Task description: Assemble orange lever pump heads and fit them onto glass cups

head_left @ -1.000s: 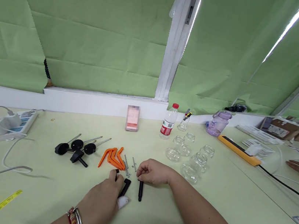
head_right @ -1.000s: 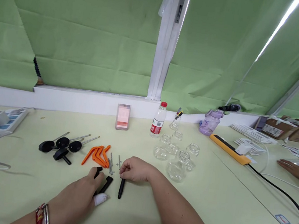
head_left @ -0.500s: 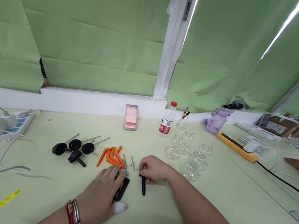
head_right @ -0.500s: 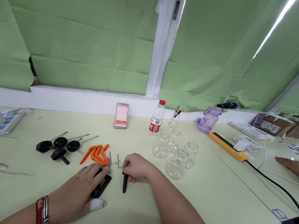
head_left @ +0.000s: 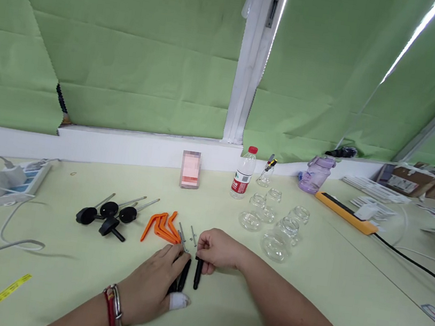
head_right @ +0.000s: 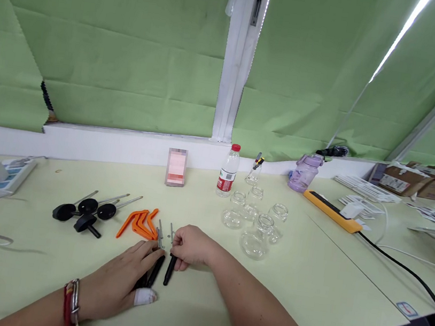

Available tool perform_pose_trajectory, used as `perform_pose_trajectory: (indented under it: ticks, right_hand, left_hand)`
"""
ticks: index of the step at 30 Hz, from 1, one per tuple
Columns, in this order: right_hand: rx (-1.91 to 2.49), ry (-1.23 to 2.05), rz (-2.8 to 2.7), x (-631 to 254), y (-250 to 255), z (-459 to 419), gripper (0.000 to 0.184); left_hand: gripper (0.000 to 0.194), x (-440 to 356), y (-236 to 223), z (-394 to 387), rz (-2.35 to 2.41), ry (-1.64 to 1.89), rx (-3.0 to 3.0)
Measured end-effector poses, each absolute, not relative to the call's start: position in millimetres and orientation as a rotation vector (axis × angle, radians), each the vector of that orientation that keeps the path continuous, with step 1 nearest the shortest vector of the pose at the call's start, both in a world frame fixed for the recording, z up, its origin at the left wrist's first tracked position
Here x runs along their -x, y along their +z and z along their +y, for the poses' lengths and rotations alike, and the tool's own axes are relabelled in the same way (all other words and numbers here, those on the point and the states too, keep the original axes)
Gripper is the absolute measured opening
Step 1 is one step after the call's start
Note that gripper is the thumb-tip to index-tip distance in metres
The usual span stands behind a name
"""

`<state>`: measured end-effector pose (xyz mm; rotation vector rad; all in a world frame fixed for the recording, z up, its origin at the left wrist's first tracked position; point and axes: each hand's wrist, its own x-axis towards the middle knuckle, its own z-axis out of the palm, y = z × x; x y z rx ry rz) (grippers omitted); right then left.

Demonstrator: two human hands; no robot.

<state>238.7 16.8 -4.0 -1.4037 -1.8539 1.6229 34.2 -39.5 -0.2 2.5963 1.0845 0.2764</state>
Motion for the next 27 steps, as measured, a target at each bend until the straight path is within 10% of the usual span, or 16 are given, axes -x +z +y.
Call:
perform_pose_trajectory:
  ticks: [27]
  right_hand:
    - [1.347, 1.363, -1.91, -238, -15, 28, 0.012]
  left_hand:
    - [0.057, -41, -8, -27, 1.166, 0.387, -2.568]
